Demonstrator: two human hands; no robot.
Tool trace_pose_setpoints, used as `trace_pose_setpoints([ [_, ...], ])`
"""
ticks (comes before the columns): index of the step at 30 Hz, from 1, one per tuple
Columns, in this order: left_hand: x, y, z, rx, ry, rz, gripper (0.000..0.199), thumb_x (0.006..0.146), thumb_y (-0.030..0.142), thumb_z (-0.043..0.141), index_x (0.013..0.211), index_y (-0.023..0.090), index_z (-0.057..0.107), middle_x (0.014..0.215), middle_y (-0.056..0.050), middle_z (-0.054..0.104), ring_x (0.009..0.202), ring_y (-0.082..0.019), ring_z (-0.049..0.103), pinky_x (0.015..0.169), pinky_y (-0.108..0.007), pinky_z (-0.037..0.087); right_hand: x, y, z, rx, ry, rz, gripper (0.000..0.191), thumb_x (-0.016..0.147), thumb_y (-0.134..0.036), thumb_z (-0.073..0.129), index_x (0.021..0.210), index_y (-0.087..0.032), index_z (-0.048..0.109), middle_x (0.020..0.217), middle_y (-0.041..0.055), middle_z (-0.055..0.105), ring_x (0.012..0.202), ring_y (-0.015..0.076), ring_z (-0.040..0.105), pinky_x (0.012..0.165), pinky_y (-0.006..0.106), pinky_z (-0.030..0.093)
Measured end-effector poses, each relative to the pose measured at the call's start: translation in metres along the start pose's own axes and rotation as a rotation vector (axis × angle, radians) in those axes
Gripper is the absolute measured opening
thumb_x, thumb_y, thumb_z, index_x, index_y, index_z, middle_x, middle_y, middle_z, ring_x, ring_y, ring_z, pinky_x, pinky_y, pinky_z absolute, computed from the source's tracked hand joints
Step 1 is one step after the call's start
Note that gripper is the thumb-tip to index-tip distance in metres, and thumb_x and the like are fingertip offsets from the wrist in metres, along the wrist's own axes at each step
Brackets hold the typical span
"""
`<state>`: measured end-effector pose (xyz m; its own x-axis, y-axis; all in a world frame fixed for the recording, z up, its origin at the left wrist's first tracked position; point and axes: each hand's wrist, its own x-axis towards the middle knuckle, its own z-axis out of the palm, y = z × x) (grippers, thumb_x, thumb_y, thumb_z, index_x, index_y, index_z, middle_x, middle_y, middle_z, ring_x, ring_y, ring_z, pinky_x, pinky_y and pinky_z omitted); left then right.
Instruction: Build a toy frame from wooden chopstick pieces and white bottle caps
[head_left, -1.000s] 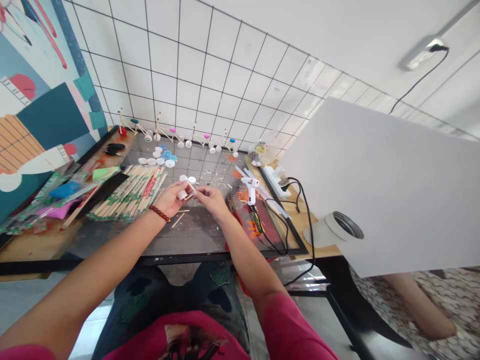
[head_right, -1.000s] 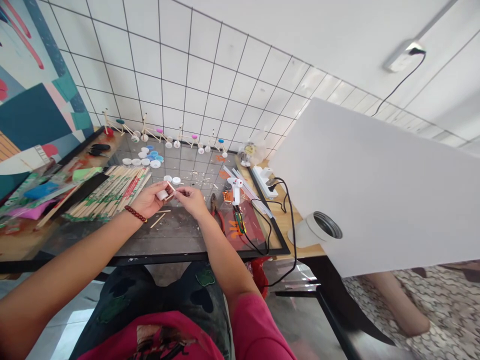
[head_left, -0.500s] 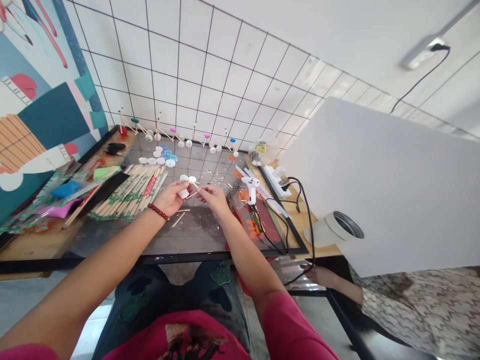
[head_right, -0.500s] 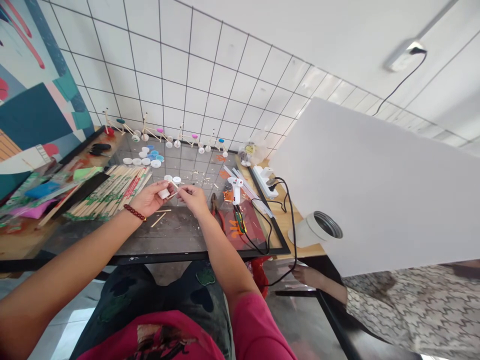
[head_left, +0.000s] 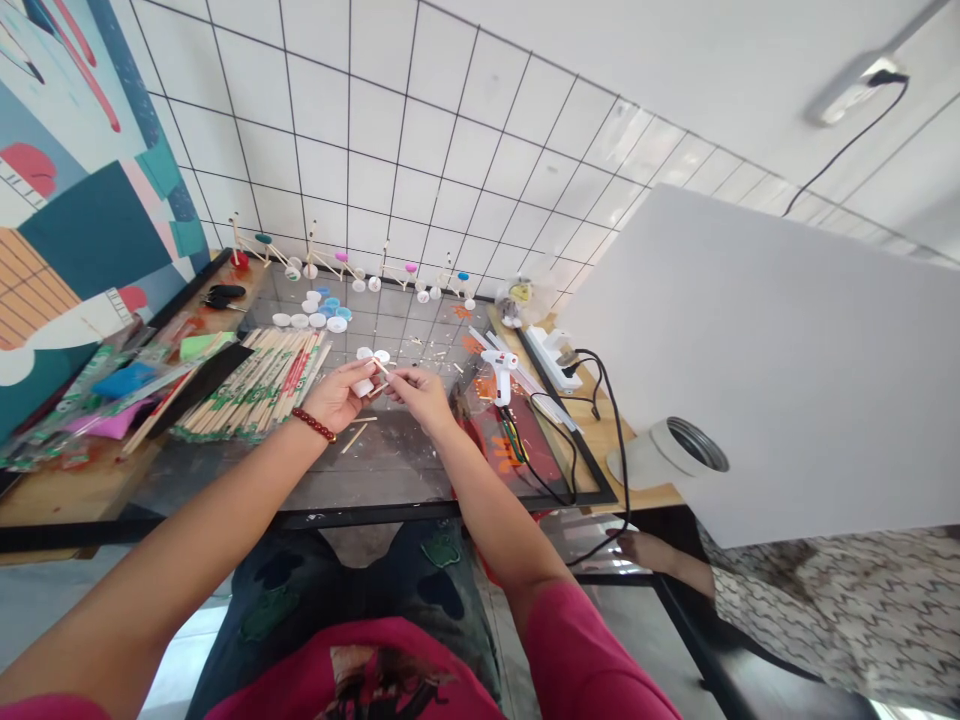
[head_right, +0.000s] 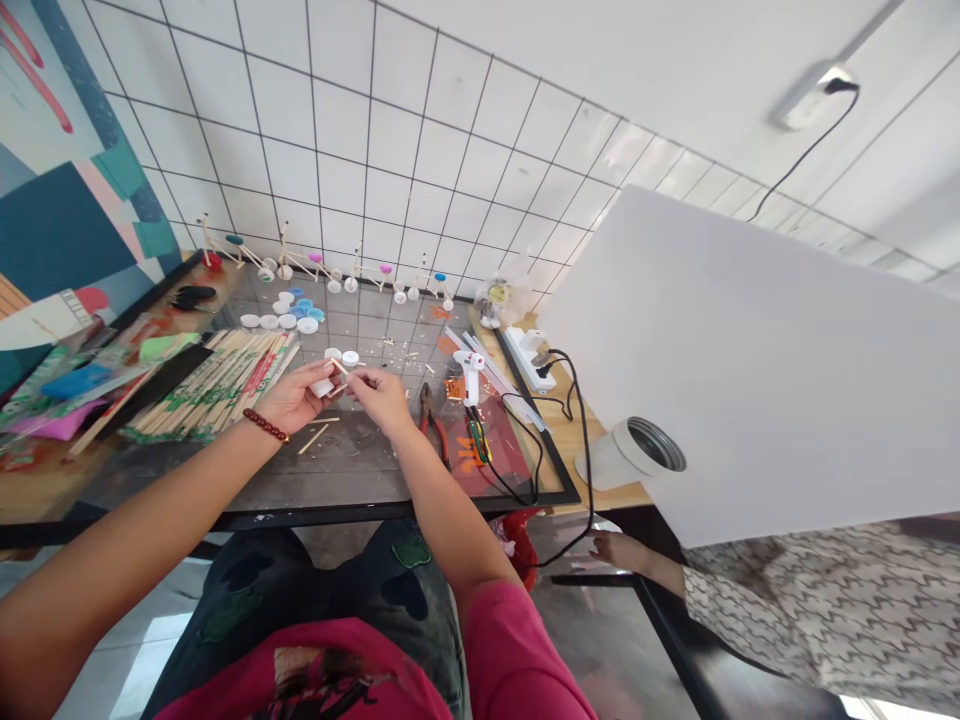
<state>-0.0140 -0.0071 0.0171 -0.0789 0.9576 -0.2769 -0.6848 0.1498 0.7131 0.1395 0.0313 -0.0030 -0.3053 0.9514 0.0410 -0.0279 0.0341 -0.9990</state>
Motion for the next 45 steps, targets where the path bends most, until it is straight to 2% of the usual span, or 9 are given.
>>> trace_pose_setpoints([
  [12, 0.0014, 0.0002, -0.0027, 0.006, -0.037, -0.007, 0.011, 0.078, 0.004, 0.081, 0.084, 0.011, 0.075, 0.074, -0.002, 0.071, 0.063, -0.012, 0.065, 0.063, -0.025, 0.061, 0.0005, 0.0017, -0.0017, 0.003, 0.020, -0.030, 0.034, 0.073, -0.053, 0.082, 0.079, -0.019, 0.078, 0.069, 0.0007, 0.074, 0.063, 0.0131, 0.065, 0.065, 0.026, 0.054],
  [17, 0.0027, -0.0001, -0.0025, -0.022, 0.011, -0.008, 0.013, 0.077, 0.001, 0.080, 0.085, 0.010, 0.076, 0.073, -0.002, 0.072, 0.061, -0.012, 0.066, 0.060, -0.026, 0.062, -0.0005, 0.0029, -0.0008, -0.010, 0.005, -0.036, 0.030, 0.075, -0.049, 0.082, 0.080, -0.019, 0.079, 0.070, 0.0008, 0.075, 0.064, 0.0134, 0.066, 0.066, 0.026, 0.055],
  [22, 0.0040, -0.0019, -0.0030, 0.003, -0.016, 0.002, 0.010, 0.077, 0.003, 0.081, 0.078, 0.010, 0.074, 0.068, -0.003, 0.071, 0.059, -0.012, 0.065, 0.059, -0.024, 0.060, -0.0004, 0.0023, -0.0017, -0.039, -0.040, -0.022, 0.027, 0.079, -0.047, 0.081, 0.079, -0.020, 0.080, 0.071, 0.0012, 0.075, 0.066, 0.0137, 0.067, 0.067, 0.026, 0.055],
  [27, 0.0054, -0.0022, -0.0046, 0.004, -0.011, 0.001, 0.009, 0.078, 0.004, 0.081, 0.077, 0.010, 0.074, 0.068, -0.004, 0.071, 0.060, -0.012, 0.066, 0.060, -0.023, 0.059, 0.0000, -0.0012, -0.0061, -0.005, -0.059, 0.045, 0.034, 0.083, -0.051, 0.076, 0.077, -0.017, 0.078, 0.075, 0.0043, 0.076, 0.066, 0.0135, 0.067, 0.064, 0.024, 0.053],
  [34, 0.0066, -0.0023, -0.0059, -0.001, -0.002, 0.016, 0.008, 0.080, 0.003, 0.079, 0.077, 0.009, 0.074, 0.068, -0.003, 0.070, 0.060, -0.011, 0.064, 0.060, -0.023, 0.059, 0.0010, 0.0031, -0.0070, -0.033, -0.067, 0.054, 0.024, 0.077, -0.038, 0.084, 0.090, -0.018, 0.081, 0.078, 0.0037, 0.078, 0.071, 0.0151, 0.070, 0.071, 0.028, 0.057],
  [45, 0.0055, -0.0020, -0.0045, -0.024, -0.061, 0.005, 0.012, 0.076, -0.001, 0.076, 0.081, 0.010, 0.077, 0.073, -0.004, 0.072, 0.063, -0.012, 0.066, 0.066, -0.025, 0.062, 0.0015, 0.0021, -0.0051, -0.001, -0.020, 0.024, 0.019, 0.075, -0.036, 0.082, 0.084, -0.020, 0.079, 0.072, 0.0010, 0.076, 0.065, 0.0141, 0.068, 0.069, 0.028, 0.057],
])
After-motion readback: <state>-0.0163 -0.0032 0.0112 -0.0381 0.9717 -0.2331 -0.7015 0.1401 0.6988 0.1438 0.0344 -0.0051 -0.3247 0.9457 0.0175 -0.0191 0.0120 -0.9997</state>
